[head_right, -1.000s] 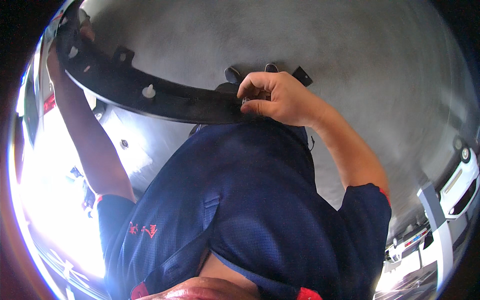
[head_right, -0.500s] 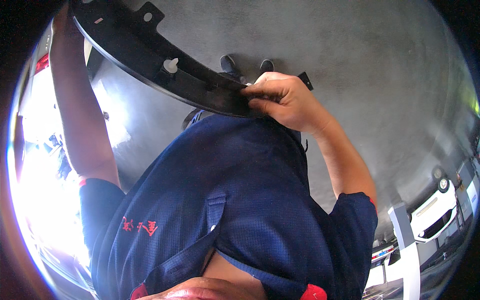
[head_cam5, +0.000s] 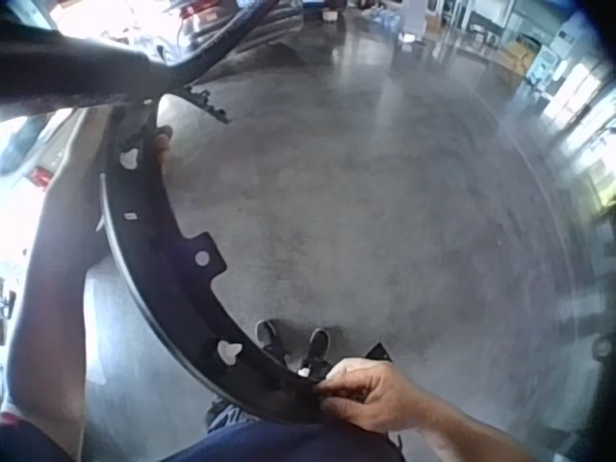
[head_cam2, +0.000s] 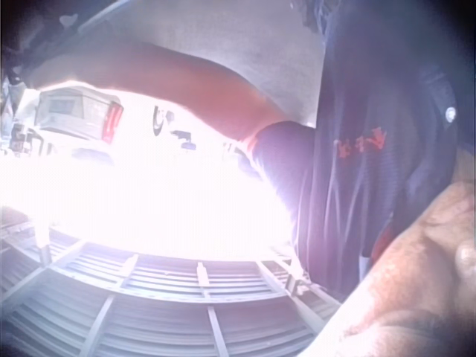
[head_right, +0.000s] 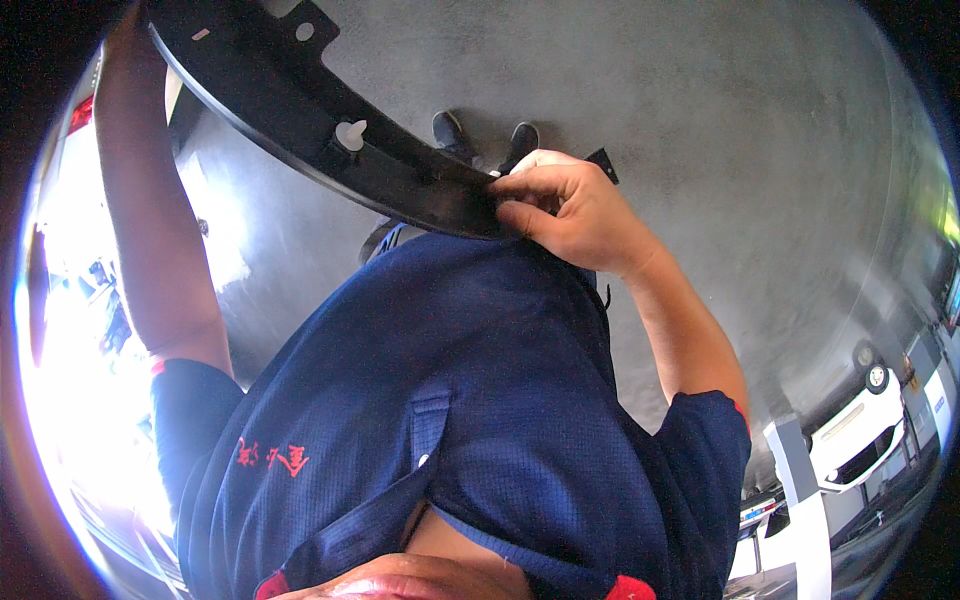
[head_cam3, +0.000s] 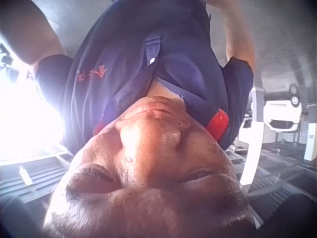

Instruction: The person inserts plastic clips into a wheel arch trim molding by hand, then positions and presses the molding onto the wheel arch of a car.

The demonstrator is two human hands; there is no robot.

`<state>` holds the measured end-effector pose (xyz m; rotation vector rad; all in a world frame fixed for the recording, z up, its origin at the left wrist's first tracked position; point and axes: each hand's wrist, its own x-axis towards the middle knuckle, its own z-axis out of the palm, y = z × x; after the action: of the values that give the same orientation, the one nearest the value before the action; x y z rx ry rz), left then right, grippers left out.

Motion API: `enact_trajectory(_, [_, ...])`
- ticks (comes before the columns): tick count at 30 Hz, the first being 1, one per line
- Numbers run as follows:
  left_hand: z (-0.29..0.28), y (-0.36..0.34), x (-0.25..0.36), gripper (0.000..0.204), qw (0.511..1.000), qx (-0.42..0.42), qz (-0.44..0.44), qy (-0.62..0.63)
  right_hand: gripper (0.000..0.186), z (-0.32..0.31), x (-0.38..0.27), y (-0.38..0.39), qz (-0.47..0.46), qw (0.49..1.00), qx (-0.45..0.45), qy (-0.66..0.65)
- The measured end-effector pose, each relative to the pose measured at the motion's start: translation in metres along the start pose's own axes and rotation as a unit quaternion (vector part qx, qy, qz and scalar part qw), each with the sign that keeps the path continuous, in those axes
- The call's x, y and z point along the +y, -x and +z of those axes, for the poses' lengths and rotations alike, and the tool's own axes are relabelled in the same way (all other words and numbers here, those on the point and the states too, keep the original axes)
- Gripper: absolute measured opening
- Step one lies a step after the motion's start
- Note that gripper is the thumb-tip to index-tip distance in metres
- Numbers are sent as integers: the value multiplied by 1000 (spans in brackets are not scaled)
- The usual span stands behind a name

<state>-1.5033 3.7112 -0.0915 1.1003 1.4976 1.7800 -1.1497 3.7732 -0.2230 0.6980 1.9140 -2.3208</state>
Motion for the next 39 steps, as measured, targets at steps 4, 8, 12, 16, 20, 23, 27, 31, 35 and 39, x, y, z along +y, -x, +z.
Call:
enact_trajectory(4, [-2, -3, 2, 62, 1000, -10, -3, 7, 16, 7, 0, -1, 25, 998, 38, -52])
enact_trajectory(8, [1, -7, 2, 61, 1000, -15, -8, -17, 14, 10, 4, -3, 42, 994, 91, -43])
enact_trajectory(12, [-4, -9, -1, 62, 999, -21, -22, -18, 20, 1, 0, 0, 124, 991, 54, 5])
enact_trajectory(16, [-26, -28, -1, 62, 998, -31, -50, -27, 26, 1, 1, -3, 114, 992, 35, 29])
enact_trajectory(20, [-51, -51, -7, 63, 993, -66, -95, -33, 31, 11, 6, -6, 73, 996, 48, 10])
enact_trajectory(23, [-81, -67, -11, 63, 982, -115, -146, -30, 38, 9, 9, -5, 89, 993, 66, -36])
enact_trajectory(27, [-126, -82, -17, 64, 952, -210, -221, 14, 43, -2, 29, -6, 30, 992, 121, -35])
enact_trajectory(31, [-84, -41, -23, 49, 972, 40, -216, -89, 40, -10, 46, 8, 101, 972, 188, -101])
enact_trajectory(35, [-98, -63, -98, 65, 955, 129, -265, 36, 34, -51, 68, 1, 93, 954, 266, -99])
enact_trajectory(39, [-68, -85, -134, 69, 880, 260, -335, 213, 31, -106, 87, -24, 53, 931, 336, -135])
